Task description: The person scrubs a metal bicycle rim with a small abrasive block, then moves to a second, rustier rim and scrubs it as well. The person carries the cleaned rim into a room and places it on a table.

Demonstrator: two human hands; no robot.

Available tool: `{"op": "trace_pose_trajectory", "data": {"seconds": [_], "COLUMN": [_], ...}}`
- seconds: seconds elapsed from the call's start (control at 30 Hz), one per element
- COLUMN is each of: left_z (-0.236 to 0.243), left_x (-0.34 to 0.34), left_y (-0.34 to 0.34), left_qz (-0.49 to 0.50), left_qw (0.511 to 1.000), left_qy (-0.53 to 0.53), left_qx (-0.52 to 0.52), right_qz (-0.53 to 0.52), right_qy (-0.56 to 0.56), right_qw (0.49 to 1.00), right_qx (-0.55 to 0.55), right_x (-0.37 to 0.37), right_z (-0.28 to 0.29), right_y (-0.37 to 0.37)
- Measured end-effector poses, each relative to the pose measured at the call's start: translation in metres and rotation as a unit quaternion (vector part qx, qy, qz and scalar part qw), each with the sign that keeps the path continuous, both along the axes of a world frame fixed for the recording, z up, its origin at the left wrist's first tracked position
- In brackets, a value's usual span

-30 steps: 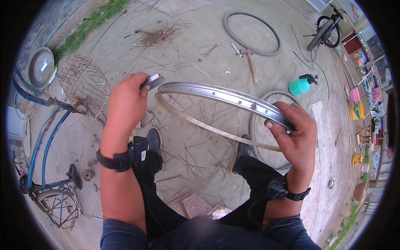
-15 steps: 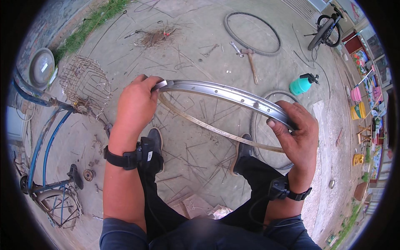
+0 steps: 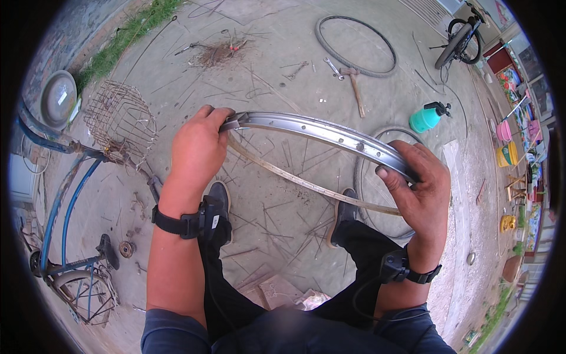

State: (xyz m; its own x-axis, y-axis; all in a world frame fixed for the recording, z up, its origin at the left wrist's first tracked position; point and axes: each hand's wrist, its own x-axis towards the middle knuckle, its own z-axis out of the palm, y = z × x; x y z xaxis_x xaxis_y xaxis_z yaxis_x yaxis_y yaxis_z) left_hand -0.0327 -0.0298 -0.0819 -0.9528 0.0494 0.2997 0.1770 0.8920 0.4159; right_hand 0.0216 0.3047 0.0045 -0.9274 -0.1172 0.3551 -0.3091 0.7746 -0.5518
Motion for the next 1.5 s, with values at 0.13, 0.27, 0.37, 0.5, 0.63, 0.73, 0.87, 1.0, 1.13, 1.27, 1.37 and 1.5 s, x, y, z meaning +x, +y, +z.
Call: {"op": "trace_pose_trajectory", "data": {"seconds": [0.13,0.27,0.37,0.5,0.63,0.73,0.87,1.0,1.13,1.27,1.37,1.5], "left_z": [-0.001,-0.004,0.010,0.007,0.017,0.019,0.015,0.012,0.013,0.010,0.003,0.004], "left_x": [0.000,0.001,0.001,0.001,0.002,0.001,-0.001,-0.004,-0.005,-0.006,-0.008,-0.010], "left_y": [-0.001,-0.006,-0.005,-0.010,-0.007,-0.006,-0.007,-0.007,-0.008,-0.013,-0.015,-0.015], "left_qz": [0.004,0.019,0.042,0.023,0.004,0.005,-0.023,-0.034,-0.053,-0.076,-0.091,-0.098], "left_qw": [1.000,0.997,0.989,0.989,0.985,0.985,0.993,0.994,0.990,0.988,0.981,0.978], "left_qy": [-0.001,-0.003,-0.078,-0.063,-0.093,-0.095,-0.058,-0.046,-0.071,-0.082,-0.067,-0.067], "left_qx": [0.006,0.075,0.118,0.129,0.148,0.141,0.105,0.096,0.111,0.109,0.155,0.170], "right_qz": [0.002,0.001,-0.001,0.003,0.001,0.001,0.000,0.001,-0.001,0.002,0.002,0.001], "right_qy": [0.000,0.001,0.000,0.006,0.004,0.001,-0.001,-0.002,-0.003,-0.004,-0.002,0.005], "right_qw": [1.000,1.000,1.000,1.000,1.000,1.000,1.000,1.000,1.000,1.000,1.000,1.000], "right_qx": [0.003,0.003,0.006,0.000,-0.002,-0.005,-0.004,-0.004,-0.002,0.003,0.002,0.003], "right_x": [0.000,0.000,-0.001,-0.001,-0.001,-0.001,-0.001,-0.001,-0.001,-0.001,-0.001,-0.001], "right_z": [0.000,0.000,0.000,-0.001,-0.001,-0.001,-0.001,0.000,0.000,0.001,0.001,0.000], "right_y": [0.000,0.001,0.002,0.002,0.002,0.002,0.002,0.001,0.001,0.001,0.000,0.000]}}
